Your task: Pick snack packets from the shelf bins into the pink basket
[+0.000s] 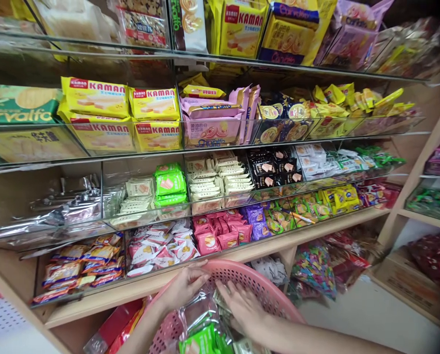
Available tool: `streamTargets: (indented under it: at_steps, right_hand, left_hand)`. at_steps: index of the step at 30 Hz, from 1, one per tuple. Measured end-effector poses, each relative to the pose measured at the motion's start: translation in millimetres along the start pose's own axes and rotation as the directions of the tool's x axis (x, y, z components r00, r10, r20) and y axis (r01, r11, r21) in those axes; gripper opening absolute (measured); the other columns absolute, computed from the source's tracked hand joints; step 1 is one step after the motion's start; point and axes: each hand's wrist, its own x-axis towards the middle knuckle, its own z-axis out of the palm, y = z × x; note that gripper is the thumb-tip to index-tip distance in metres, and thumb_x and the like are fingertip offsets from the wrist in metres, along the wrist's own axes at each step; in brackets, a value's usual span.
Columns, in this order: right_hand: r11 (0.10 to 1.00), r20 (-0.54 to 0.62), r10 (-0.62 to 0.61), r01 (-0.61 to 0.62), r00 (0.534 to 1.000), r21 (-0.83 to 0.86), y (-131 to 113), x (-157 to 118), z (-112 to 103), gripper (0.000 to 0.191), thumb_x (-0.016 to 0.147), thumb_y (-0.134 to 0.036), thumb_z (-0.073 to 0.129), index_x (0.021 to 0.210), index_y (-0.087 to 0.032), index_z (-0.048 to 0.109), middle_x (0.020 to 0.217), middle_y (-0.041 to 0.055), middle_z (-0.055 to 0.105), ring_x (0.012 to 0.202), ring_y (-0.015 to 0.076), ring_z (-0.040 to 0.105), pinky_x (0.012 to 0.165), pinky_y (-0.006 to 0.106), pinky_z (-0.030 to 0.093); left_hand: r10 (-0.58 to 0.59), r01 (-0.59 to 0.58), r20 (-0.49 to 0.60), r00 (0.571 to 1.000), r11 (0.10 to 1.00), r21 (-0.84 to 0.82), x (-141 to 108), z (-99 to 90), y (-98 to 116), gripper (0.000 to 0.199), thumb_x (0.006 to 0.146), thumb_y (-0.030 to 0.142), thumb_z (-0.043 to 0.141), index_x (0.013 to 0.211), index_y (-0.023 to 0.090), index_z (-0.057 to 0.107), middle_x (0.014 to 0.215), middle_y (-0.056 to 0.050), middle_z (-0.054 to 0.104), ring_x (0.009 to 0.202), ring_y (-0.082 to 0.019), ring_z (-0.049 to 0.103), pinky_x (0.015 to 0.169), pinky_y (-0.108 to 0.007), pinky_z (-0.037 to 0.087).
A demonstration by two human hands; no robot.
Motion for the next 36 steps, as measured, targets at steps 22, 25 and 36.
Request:
streamTargets:
  at_steps: [22,25,36]
  right_hand:
    - [0.988,0.123,0.101,-0.114,0.987,0.103,-0.1,-5.2,0.4,0.105,0.057,0.010,0.051,0.147,-0.028,0.013,0.147,0.0175,0.030,0.131,0.0362,0.034,0.100,0.050,0.036]
    - [0.988,0.125,0.096,-0.110,0.987,0.106,-1.3,-4.4,3.0,0.105,0.057,0.009,0.054,0.147,-0.028,0.013,0.146,0.0188,0.032,0.129,0.0375,0.036,0.099,0.050,0.038]
    - [0.999,0.036,0.009,-0.011,0.999,0.049,-2.5,-17.0,-55.5,0.081,0.068,-0.018,0.070,0.141,-0.014,0.033,0.136,0.0238,0.044,0.116,0.0389,0.049,0.089,0.050,0.044]
  left_hand:
    - [0.030,-0.030,0.002,1.000,0.998,-0.059,0.2,0.0,-1.3,0.049,0.088,0.057,0.039,0.073,0.022,0.071,0.079,-0.002,0.072,0.124,-0.025,0.047,0.102,-0.033,0.036]
    - [0.031,-0.030,0.003,1.000,0.998,-0.058,0.4,0.2,-1.8,0.049,0.088,0.056,0.039,0.072,0.022,0.070,0.078,-0.002,0.072,0.124,-0.025,0.047,0.102,-0.032,0.036]
    - [0.025,-0.025,-0.001,1.000,0.999,-0.046,0.1,-0.1,-1.9,0.049,0.089,0.055,0.038,0.074,0.021,0.070,0.080,-0.003,0.072,0.124,-0.026,0.047,0.103,-0.035,0.035]
